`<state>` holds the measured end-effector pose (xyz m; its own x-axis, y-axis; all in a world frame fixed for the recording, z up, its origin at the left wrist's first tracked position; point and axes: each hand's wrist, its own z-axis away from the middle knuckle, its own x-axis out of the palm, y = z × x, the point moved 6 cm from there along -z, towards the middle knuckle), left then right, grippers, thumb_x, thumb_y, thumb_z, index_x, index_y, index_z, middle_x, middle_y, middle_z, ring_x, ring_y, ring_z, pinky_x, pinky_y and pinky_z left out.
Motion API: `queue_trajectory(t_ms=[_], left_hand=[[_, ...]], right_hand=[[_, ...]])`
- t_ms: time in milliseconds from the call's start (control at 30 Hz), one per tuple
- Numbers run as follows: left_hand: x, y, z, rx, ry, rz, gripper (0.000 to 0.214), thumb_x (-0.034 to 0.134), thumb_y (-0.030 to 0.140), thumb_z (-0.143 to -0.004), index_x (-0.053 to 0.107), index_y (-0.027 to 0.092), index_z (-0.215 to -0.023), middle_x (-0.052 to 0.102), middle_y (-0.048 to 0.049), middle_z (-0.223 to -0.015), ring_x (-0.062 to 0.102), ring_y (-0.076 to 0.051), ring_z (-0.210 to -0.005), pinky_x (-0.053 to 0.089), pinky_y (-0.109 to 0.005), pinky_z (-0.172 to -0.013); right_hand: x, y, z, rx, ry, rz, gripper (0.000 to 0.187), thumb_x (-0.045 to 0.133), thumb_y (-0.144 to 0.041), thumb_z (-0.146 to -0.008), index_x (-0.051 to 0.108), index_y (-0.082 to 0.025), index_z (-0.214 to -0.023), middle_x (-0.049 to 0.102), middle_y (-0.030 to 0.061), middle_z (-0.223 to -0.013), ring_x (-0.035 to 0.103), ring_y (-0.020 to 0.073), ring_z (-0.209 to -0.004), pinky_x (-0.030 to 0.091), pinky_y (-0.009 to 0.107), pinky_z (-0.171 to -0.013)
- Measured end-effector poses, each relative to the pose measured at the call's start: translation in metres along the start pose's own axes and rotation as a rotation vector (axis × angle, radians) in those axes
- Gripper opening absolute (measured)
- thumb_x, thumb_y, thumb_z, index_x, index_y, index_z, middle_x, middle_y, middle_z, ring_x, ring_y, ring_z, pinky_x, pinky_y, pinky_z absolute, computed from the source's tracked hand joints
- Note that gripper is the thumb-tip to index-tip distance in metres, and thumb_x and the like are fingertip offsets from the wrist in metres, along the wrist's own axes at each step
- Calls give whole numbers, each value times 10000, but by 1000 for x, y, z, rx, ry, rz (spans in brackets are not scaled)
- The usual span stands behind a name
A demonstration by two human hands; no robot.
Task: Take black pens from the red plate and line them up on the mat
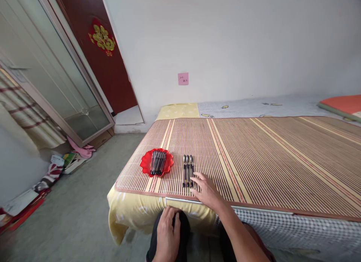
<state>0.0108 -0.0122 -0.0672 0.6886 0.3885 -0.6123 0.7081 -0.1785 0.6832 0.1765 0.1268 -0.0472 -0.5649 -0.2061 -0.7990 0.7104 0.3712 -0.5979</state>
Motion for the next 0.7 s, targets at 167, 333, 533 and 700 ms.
queue_trajectory(t_ms=[167,333,533,700], left_hand=[[1,-1,-1,-21,-19,0,229,452,234,-999,676,230,-956,719,-78,-946,688,-237,-919,565,-371,-848],[1,-1,0,-23,-24,-2,243,437,244,-1003,676,228,-957,716,-87,-951,686,-243,-925,565,-381,-859],[1,-1,0,-10,-12,2,221,462,230,-998,679,238,-958,719,-68,-946,690,-232,-913,567,-350,-833],[1,1,0,0,-7,-2,212,468,225,-999,676,238,-959,716,-63,-940,692,-226,-906,565,-341,-829]], right_hand=[[-3,2,1,-12,21,-25,513,579,-317,-889,621,-218,-1390,518,95,-1505,477,284,-1376,370,468,-1179],[-10,9,-1,-34,93,26,561,487,-93,-849,635,-202,-1380,574,111,-1442,522,257,-1326,388,423,-1168],[-9,7,-2,-40,67,141,517,462,-70,-854,690,-153,-1310,583,136,-1432,542,276,-1299,415,414,-1129],[-7,5,-2,-29,38,137,540,478,-48,-832,684,-156,-1320,573,137,-1451,530,285,-1321,407,430,-1136]])
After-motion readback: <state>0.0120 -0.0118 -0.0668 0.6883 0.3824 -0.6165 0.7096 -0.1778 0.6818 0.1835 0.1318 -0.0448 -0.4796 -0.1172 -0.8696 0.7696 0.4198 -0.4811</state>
